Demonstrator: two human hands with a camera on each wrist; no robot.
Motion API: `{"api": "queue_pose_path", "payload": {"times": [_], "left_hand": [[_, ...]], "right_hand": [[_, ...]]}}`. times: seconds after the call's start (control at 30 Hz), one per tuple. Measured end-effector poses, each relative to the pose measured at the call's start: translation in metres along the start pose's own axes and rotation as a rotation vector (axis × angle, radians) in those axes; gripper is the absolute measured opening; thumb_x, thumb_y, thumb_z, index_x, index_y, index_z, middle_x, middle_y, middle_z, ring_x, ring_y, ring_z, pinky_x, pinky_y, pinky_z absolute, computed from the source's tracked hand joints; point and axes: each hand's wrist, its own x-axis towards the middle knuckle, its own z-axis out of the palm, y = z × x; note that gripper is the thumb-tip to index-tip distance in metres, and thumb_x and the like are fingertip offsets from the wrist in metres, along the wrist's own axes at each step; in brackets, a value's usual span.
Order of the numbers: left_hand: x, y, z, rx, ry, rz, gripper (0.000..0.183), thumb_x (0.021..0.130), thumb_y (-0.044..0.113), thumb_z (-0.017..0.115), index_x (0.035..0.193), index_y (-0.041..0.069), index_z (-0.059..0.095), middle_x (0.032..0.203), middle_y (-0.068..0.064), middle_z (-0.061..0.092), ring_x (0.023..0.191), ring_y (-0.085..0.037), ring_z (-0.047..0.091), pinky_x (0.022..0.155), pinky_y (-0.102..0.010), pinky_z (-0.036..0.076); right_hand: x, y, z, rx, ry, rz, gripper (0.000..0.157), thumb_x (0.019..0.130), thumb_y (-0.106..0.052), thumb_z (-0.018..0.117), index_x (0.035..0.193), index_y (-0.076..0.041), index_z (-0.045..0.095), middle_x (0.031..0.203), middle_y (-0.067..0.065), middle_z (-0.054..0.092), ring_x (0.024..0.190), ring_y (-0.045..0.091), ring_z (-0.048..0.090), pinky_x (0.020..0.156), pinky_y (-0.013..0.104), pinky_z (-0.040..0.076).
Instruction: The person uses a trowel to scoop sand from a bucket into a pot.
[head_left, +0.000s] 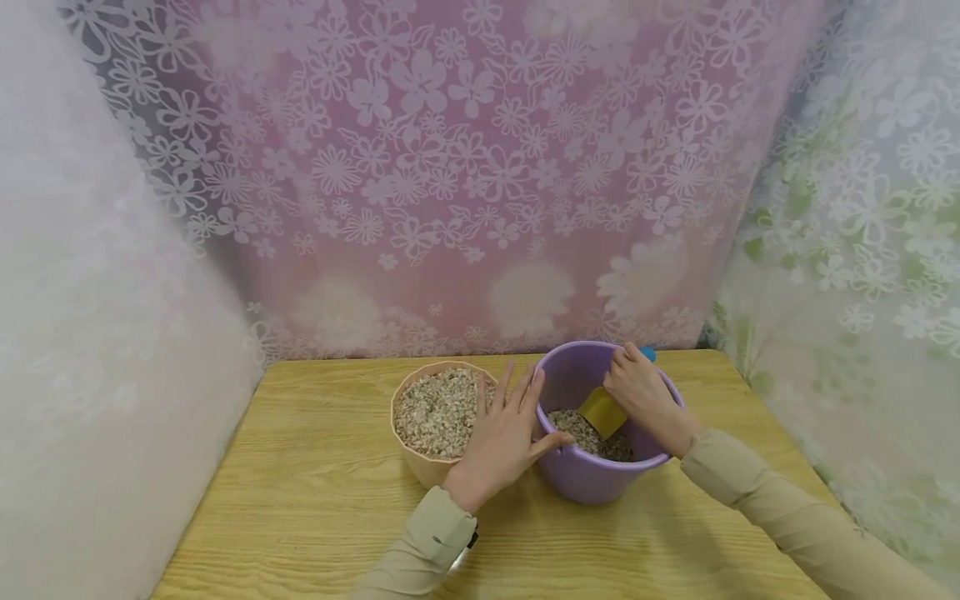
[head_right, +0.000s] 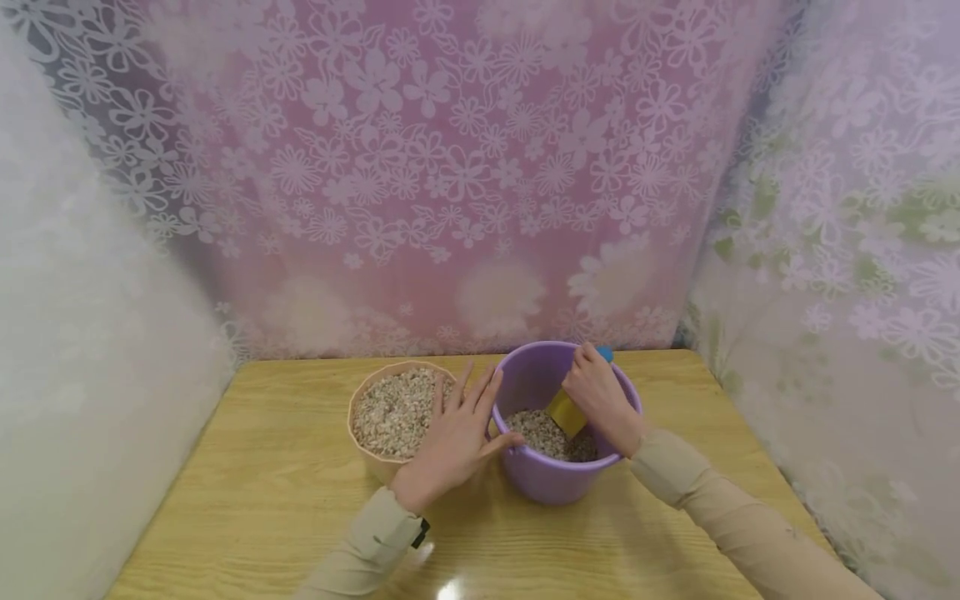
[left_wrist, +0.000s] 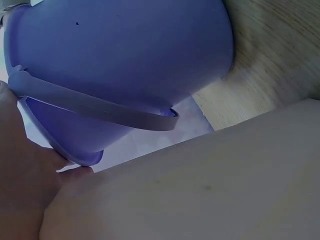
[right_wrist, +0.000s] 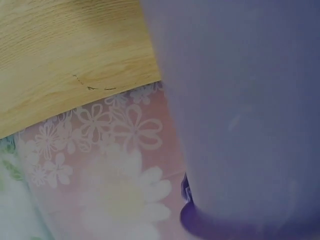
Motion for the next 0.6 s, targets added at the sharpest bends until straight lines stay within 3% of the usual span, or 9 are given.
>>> {"api": "queue_pose_path", "payload": {"times": [0.13, 0.27, 0.6], "left_hand": [[-0.001, -0.002, 0.004, -0.032, 0.008, -0.01, 0.096, 0.093, 0.077, 0.036, 0.164, 0.014, 0.02, 0.169, -0.002, 0.017, 0.156, -0.027, -0.004, 0.121, -0.067, 0.005], [-0.002, -0.001, 0.006, -0.017, 0.024, -0.005, 0.096, 0.093, 0.078, 0.034, 0.163, 0.014, 0.021, 0.168, -0.002, 0.018, 0.157, -0.028, -0.001, 0.121, -0.067, 0.006], [-0.001, -0.002, 0.005, -0.003, 0.055, -0.007, 0.095, 0.093, 0.079, 0.032, 0.162, 0.014, 0.026, 0.167, -0.001, 0.024, 0.157, -0.027, 0.008, 0.121, -0.068, 0.006]], "right_hand": [[0.005, -0.007, 0.004, 0.0, -0.061, 0.015, 0.043, 0.087, -0.006, 0.074, 0.053, -0.009, 0.049, 0.056, 0.005, 0.05, 0.062, 0.02, 0.041, 0.076, 0.036, 0.032], [0.007, -0.012, 0.003, 0.037, -0.088, 0.03, 0.043, 0.087, -0.007, 0.075, 0.053, -0.01, 0.05, 0.054, 0.005, 0.05, 0.06, 0.02, 0.04, 0.077, 0.038, 0.035], [0.01, -0.019, 0.01, 0.171, -0.02, 0.029, 0.037, 0.083, -0.006, 0.078, 0.056, -0.01, 0.053, 0.057, 0.006, 0.051, 0.063, 0.022, 0.043, 0.076, 0.044, 0.038]]}}
